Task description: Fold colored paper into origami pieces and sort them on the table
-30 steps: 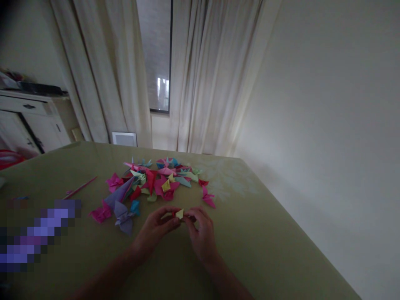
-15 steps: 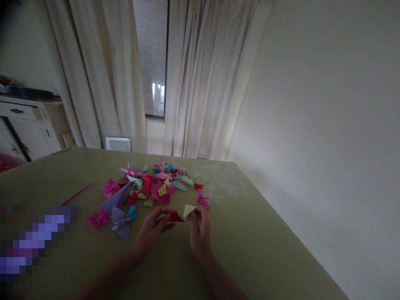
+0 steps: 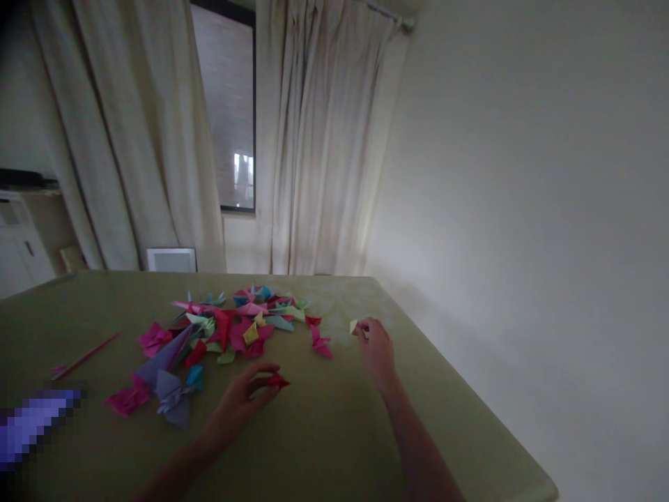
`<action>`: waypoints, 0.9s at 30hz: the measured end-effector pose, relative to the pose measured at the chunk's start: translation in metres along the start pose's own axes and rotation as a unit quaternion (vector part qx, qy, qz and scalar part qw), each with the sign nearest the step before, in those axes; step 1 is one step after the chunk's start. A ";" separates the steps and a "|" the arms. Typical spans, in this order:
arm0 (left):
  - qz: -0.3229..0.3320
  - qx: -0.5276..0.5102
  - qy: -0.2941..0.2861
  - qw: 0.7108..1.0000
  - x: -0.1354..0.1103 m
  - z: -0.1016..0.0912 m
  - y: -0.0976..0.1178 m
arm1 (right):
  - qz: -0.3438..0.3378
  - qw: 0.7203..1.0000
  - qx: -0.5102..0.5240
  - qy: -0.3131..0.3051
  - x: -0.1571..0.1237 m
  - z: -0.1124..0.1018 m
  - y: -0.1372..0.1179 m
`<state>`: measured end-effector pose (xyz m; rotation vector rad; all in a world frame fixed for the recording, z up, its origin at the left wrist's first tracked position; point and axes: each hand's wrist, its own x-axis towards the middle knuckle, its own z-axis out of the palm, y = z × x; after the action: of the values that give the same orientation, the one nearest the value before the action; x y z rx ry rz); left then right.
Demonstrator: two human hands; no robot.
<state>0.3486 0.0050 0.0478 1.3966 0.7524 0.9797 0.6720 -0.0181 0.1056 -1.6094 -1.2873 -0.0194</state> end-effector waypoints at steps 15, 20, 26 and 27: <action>0.141 0.385 -0.102 0.906 0.153 0.136 0.031 | 0.076 0.990 -0.116 0.031 -0.016 -0.016 0.089; 0.063 0.494 -0.083 0.863 0.213 0.085 0.036 | 0.028 0.991 -0.123 0.045 -0.016 -0.011 0.089; -0.004 0.564 -0.147 0.813 0.220 0.063 0.022 | -0.041 0.990 -0.133 -0.007 -0.027 0.002 0.068; -0.004 0.570 -0.146 0.808 0.219 0.063 0.023 | -0.050 0.989 -0.139 -0.020 -0.029 0.004 0.066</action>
<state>0.4975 0.1706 0.1015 2.4937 1.1774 0.1863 0.7052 -0.0292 0.0427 -1.7847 -1.4453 -0.2383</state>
